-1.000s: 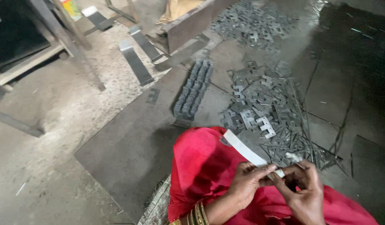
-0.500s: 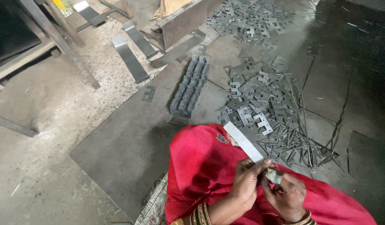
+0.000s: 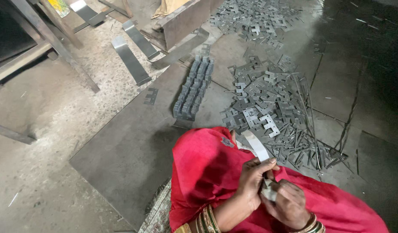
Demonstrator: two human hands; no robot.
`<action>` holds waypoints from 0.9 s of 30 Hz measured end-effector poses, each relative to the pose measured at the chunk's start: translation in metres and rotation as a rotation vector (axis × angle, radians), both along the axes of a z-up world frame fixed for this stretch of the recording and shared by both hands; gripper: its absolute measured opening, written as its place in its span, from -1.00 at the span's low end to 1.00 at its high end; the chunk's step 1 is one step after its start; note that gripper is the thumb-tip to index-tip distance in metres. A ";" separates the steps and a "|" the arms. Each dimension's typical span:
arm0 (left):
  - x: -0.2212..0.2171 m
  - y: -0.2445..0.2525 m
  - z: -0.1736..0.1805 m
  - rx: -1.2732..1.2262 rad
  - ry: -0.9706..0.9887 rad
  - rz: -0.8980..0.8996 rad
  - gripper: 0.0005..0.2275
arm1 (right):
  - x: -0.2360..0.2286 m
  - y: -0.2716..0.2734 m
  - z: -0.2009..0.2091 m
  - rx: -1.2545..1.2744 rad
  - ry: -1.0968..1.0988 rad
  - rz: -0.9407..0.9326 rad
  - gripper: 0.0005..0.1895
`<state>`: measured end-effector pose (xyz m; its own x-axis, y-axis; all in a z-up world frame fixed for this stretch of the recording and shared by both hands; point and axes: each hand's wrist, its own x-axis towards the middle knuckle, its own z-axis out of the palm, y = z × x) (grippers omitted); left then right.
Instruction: The person sits on the floor and first tears a white strip of material into smaller pieces. Then the person picks up metal brackets from a pile on the floor and stacks them into neat rows, aligning them by hand.
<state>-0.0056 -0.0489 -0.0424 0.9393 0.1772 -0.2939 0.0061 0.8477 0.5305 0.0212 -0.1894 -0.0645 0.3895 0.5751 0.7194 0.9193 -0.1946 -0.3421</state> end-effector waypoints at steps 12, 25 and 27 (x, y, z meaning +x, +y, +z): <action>-0.006 0.014 0.043 0.682 -0.435 0.447 -0.66 | -0.018 0.001 0.027 0.233 0.526 -0.012 -0.10; -0.002 0.011 0.058 -0.226 -0.430 -0.083 -0.73 | -0.046 0.002 0.017 0.777 1.486 0.316 0.31; -0.001 0.010 0.059 -0.228 -0.354 -0.069 -0.75 | -0.043 0.006 0.008 0.537 1.131 0.228 0.33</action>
